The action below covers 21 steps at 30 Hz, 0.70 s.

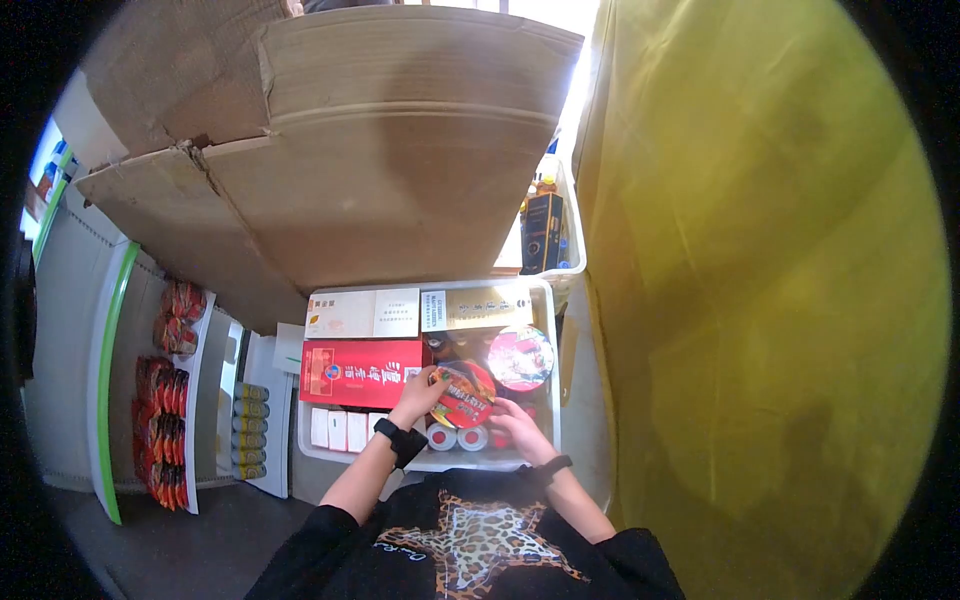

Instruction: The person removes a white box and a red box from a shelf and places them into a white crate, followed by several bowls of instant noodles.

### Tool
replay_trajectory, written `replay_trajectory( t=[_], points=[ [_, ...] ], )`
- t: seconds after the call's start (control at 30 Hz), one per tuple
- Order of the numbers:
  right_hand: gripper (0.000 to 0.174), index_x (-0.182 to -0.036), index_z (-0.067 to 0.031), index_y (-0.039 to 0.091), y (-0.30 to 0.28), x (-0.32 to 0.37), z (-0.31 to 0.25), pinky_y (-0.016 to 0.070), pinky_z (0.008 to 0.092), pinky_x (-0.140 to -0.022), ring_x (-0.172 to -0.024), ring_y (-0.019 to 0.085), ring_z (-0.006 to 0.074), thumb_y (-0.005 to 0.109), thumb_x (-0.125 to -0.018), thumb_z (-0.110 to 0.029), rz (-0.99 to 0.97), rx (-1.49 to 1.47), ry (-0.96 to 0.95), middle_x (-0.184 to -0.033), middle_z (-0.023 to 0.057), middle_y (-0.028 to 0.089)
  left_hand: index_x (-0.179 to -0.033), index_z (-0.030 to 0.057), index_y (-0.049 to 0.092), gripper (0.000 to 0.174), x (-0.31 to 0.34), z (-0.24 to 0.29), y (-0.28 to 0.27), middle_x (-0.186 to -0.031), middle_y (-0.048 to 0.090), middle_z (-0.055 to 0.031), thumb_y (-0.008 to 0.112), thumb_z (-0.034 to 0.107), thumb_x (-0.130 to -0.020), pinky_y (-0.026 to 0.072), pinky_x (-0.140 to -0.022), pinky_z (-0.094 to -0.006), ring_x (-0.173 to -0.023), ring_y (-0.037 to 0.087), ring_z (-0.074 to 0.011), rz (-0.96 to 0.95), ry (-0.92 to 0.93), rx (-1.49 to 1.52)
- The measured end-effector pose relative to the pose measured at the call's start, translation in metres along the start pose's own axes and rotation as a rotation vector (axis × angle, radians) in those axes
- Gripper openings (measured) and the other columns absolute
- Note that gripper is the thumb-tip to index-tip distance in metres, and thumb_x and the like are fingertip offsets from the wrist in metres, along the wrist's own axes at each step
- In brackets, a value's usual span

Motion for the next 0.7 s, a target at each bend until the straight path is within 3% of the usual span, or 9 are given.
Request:
replay_trajectory(
  t=[0.1, 0.17, 0.27, 0.4, 0.5, 0.7],
  points=[
    [0.048, -0.129, -0.0040, 0.029, 0.012, -0.005, -0.008, 0.0413, 0.0290, -0.084, -0.108, 0.046, 0.0149, 0.045, -0.084, -0.009, -0.013, -0.158, -0.022, -0.125, 0.0069, 0.042, -0.115, -0.0005, 0.048, 0.055, -0.016, 0.014, -0.010, -0.102, 0.054, -0.0251, 0.057, 0.035, -0.074, 0.0398, -0.085, -0.0387, -0.101, 0.048, -0.0371, 0.051, 0.071, -0.025],
    [0.050, -0.130, -0.0057, 0.027, 0.023, -0.008, -0.015, 0.0402, 0.0304, -0.086, -0.110, 0.045, 0.0149, 0.046, -0.084, -0.009, -0.041, -0.298, -0.041, -0.127, 0.0064, 0.040, -0.114, -0.0017, 0.048, 0.053, -0.035, 0.017, -0.010, -0.108, 0.051, -0.0246, 0.058, 0.032, -0.074, 0.0379, -0.088, -0.0380, -0.104, 0.046, -0.0356, 0.009, 0.217, 0.060],
    [0.054, -0.132, -0.0070, 0.024, 0.029, -0.028, -0.003, 0.0390, 0.0310, -0.088, -0.109, 0.045, 0.0147, 0.047, -0.084, -0.009, -0.045, -0.276, -0.011, -0.125, 0.0061, 0.041, -0.111, -0.0031, 0.050, 0.050, -0.042, 0.013, 0.001, -0.115, 0.047, -0.0232, 0.060, 0.028, -0.073, 0.0366, -0.090, -0.0380, -0.108, 0.044, -0.0344, -0.007, 0.363, 0.207],
    [0.054, -0.132, -0.0098, 0.027, 0.026, -0.040, 0.018, 0.0354, 0.0299, -0.086, -0.107, 0.043, 0.0117, 0.049, -0.083, -0.014, -0.047, -0.186, 0.040, -0.123, 0.0023, 0.043, -0.115, 0.0007, 0.047, 0.051, -0.002, 0.035, 0.008, -0.116, 0.046, -0.0227, 0.059, 0.027, -0.073, 0.0360, -0.091, -0.0391, -0.109, 0.042, -0.0365, 0.012, 0.442, -0.039],
    [0.055, -0.133, -0.0101, 0.026, 0.034, -0.034, 0.001, 0.0359, 0.0299, -0.086, -0.105, 0.044, 0.0119, 0.048, -0.083, -0.014, -0.051, -0.177, -0.011, -0.123, 0.0026, 0.042, -0.114, 0.0017, 0.047, 0.049, 0.022, 0.028, 0.021, -0.124, 0.036, -0.0279, 0.059, 0.026, -0.074, 0.0309, -0.096, -0.0418, -0.117, 0.034, -0.0411, 0.025, 0.401, -0.190],
    [0.054, -0.133, -0.0091, 0.026, 0.034, -0.034, -0.002, 0.0351, 0.0311, -0.087, -0.109, 0.042, 0.0142, 0.047, -0.083, -0.015, -0.034, -0.154, -0.055, -0.128, 0.0051, 0.039, -0.120, 0.0049, 0.041, 0.057, 0.032, 0.027, 0.029, -0.126, 0.033, -0.0275, 0.061, 0.028, -0.071, 0.0292, -0.097, -0.0445, -0.117, 0.031, -0.0428, 0.079, 0.485, -0.453]
  ],
)
Point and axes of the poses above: each hand's wrist, its own x-axis away from the middle knuckle, its own y-axis out of the palm, z = x × y, the point moved 6 cm from there along -x, towards the middle knuckle
